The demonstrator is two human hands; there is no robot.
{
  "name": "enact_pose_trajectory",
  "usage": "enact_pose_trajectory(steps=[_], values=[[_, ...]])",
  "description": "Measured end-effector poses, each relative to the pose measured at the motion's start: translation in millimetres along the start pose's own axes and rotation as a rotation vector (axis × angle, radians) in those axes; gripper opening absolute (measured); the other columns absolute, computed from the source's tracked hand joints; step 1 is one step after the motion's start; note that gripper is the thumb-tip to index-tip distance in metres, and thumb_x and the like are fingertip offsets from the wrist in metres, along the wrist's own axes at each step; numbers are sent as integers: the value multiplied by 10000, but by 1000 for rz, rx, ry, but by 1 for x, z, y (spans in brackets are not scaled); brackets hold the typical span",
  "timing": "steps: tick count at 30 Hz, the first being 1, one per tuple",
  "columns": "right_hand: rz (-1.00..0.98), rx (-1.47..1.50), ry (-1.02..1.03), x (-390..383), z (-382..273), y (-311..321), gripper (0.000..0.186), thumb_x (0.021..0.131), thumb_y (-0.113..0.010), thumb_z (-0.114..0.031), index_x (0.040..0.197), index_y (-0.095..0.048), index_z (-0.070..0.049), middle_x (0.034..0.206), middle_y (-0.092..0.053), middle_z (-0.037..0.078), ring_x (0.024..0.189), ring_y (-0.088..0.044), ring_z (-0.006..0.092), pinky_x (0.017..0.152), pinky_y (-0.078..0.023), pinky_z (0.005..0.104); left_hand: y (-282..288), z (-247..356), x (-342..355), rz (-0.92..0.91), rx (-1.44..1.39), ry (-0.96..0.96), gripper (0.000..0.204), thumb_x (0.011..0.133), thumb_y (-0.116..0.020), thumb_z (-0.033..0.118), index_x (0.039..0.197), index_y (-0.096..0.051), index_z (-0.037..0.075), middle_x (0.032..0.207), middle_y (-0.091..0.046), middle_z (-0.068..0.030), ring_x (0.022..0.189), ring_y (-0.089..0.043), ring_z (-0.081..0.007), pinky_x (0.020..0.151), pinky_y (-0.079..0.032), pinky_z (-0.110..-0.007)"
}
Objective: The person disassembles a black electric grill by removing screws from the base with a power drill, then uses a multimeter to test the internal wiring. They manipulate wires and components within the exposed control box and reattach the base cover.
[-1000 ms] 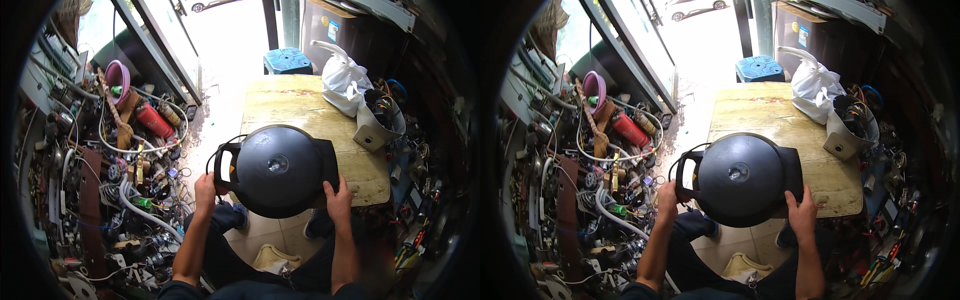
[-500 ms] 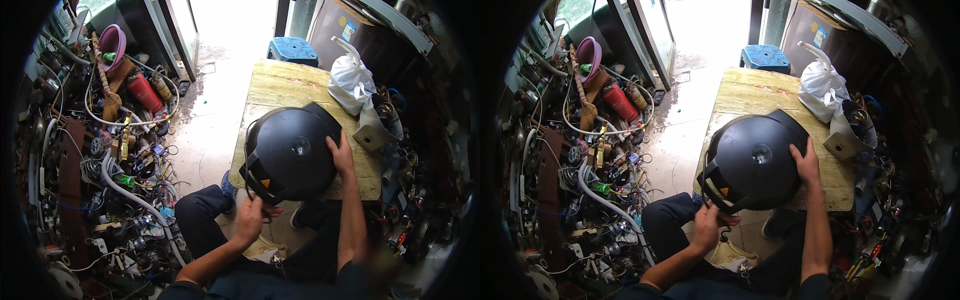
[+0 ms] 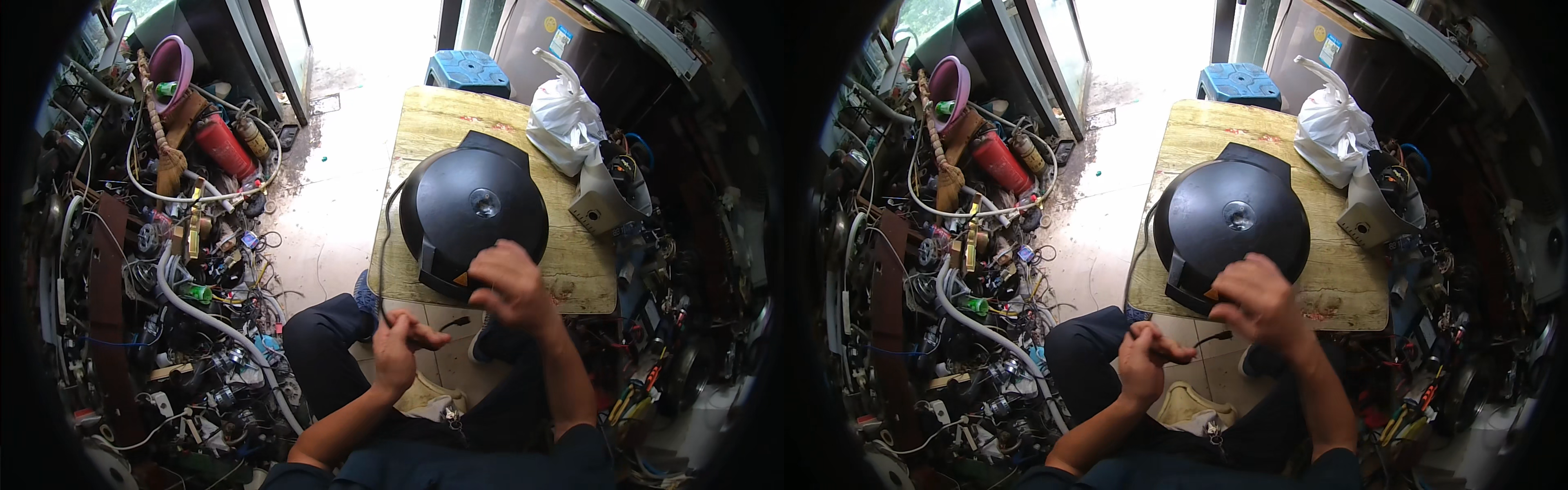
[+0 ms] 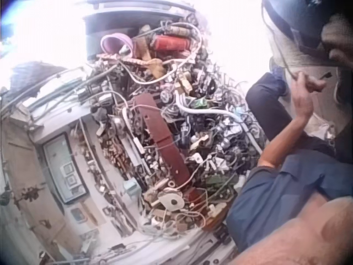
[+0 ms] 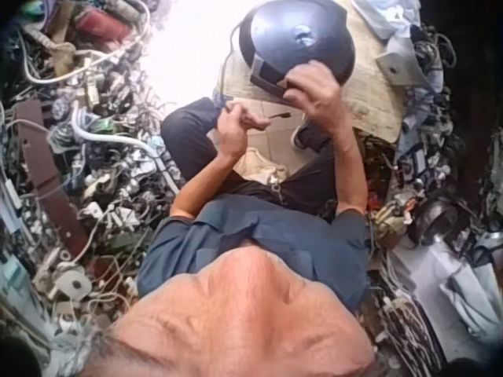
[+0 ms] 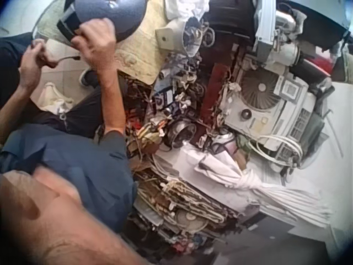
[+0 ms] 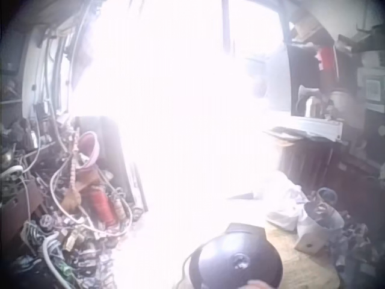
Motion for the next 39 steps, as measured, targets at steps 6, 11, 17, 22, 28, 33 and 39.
enact_pose_trajectory(steps=[6, 11, 17, 22, 28, 33, 39], values=[[-57, -260, -37, -19, -26, -33, 330, 853, -786, -70, 1175, -744, -13, 900, -729, 95, 836, -726, 286, 828, -578, 441, 43, -60, 1, 9, 257, 65, 192, 1165, -456, 214, 1142, -545, 46, 975, -751, -161, 903, -761, -270, 873, -607, -402], [-1, -264, -26, -2, -35, -11, 397, 774, -824, -24, 1160, -733, -18, 892, -725, 118, 794, -712, 319, 756, -568, 444, 53, -97, 18, -330, 842, 130, 301, 1133, -578, 270, 1208, -662, -9, 1115, -781, -135, 986, -695, -192, 887, -550, -345], [273, -162, -262, 83, -8, 77, 267, 919, -823, -74, 1177, -769, -33, 1047, -808, 157, 955, -790, 261, 839, -624, 381, 51, -81, 46, -592, 1313, 238, 525, 1071, -629, 470, 1196, -718, -32, 1096, -770, -235, 1053, -747, -362, 899, -565, -484], [429, -251, -248, 170, 65, 146, 255, 993, -800, -196, 1191, -797, -35, 1039, -821, 117, 899, -777, 194, 811, -604, 324, 50, -92, 79, -701, 1446, 226, 569, 1058, -619, 495, 1010, -748, -57, 906, -748, -268, 908, -736, -445, 834, -556, -513], [361, -447, -341, 217, 99, 181, 320, 977, -814, -176, 1259, -786, -28, 1072, -818, 134, 917, -779, 197, 817, -610, 331, 41, -107, 86, -644, 1414, 152, 583, 1057, -616, 478, 889, -724, -69, 837, -706, -300, 854, -717, -481, 773, -525, -568], [347, -572, -205, 235, 114, 183, 279, 997, -709, -160, 1206, -786, 8, 1026, -812, 163, 911, -735, 292, 886, -562, 411, 36, -101, 85, -632, 1469, 127, 550, 1063, -607, 455, 891, -726, -53, 851, -704, -301, 874, -698, -497, 783, -528, -570], [236, -408, -480, 248, 127, 200, 363, 1051, -618, -106, 1390, -703, -8, 1268, -768, 172, 1154, -693, 248, 1009, -530, 365, 28, -87, 80, -708, 1504, 156, 578, 1065, -600, 483, 859, -725, -43, 824, -701, -286, 873, -693, -504, 787, -537, -586]])
Point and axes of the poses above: each hand's wrist, its own x-axis towards the middle knuckle, its own y-axis out of the back of the hand, z = x × y, the point moved 3 cm from there along x, towards the middle knuckle
